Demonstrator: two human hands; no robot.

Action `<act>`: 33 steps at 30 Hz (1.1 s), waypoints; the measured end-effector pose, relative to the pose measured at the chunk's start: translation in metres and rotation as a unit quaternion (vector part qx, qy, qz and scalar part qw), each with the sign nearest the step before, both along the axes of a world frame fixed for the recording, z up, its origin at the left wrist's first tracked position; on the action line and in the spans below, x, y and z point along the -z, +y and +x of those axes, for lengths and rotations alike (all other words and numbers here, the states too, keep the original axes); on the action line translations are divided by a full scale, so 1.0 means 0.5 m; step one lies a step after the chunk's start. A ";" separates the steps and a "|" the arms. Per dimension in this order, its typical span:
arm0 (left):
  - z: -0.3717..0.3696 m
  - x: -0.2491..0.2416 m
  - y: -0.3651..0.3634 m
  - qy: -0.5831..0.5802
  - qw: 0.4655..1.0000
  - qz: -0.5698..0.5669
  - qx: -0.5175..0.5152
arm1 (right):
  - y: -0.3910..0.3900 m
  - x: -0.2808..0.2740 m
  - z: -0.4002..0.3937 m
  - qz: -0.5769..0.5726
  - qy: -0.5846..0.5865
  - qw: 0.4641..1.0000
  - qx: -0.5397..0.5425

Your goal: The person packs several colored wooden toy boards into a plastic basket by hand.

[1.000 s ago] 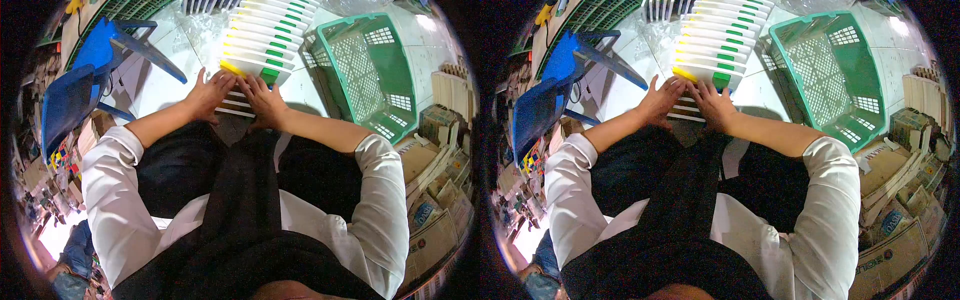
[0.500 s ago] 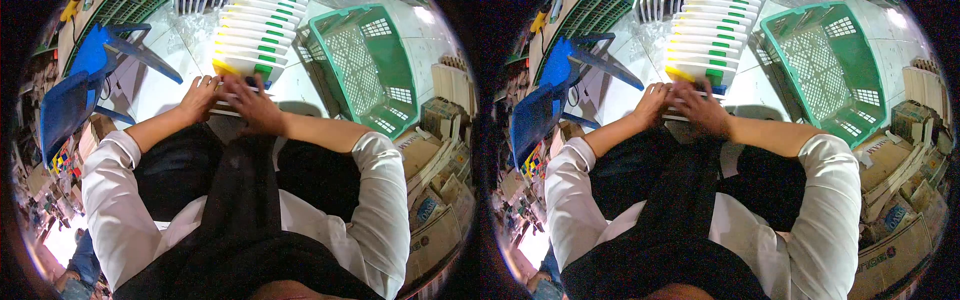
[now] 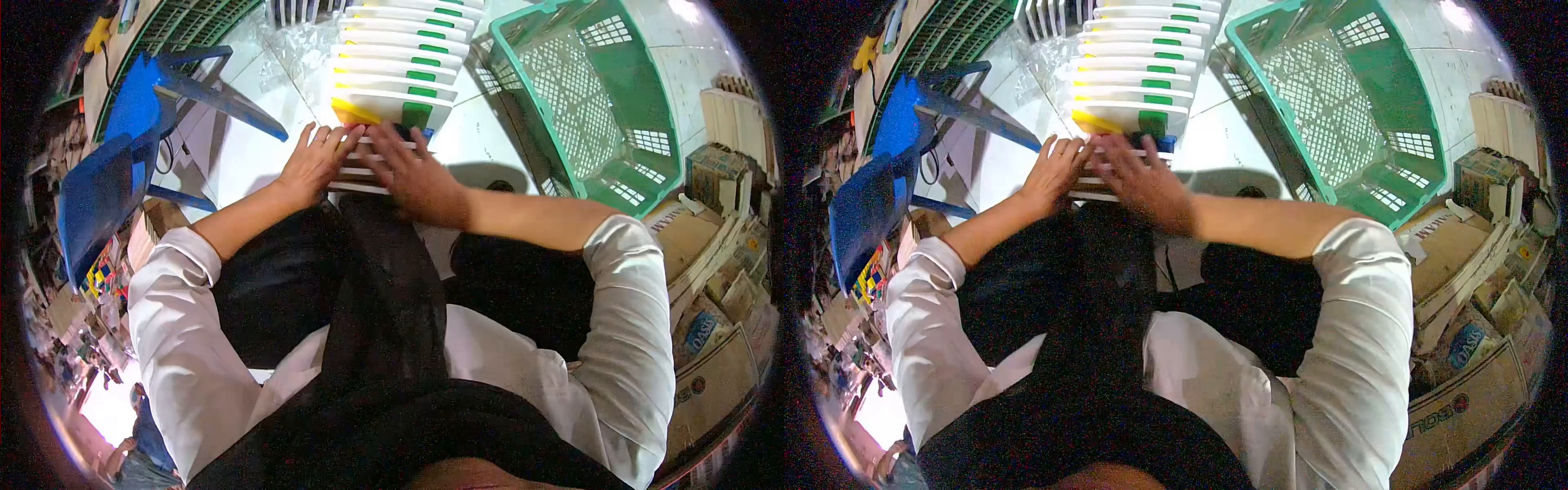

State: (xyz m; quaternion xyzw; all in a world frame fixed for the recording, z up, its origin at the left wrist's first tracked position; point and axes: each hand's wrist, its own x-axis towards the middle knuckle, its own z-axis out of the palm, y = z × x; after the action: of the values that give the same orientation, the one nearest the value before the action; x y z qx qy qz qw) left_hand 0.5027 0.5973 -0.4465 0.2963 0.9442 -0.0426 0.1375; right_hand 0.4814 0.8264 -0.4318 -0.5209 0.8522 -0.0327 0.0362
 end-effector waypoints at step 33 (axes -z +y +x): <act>-0.021 -0.021 0.003 -0.134 0.987 0.048 -0.072 | 0.007 0.043 -0.017 -0.013 -0.068 0.997 0.044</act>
State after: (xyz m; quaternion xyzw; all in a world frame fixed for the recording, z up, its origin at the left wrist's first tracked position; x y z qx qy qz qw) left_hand 0.4921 0.5987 -0.4360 0.2369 0.9371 0.0528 0.2509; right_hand 0.4730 0.8300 -0.4533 -0.4800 0.8694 -0.0804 0.0860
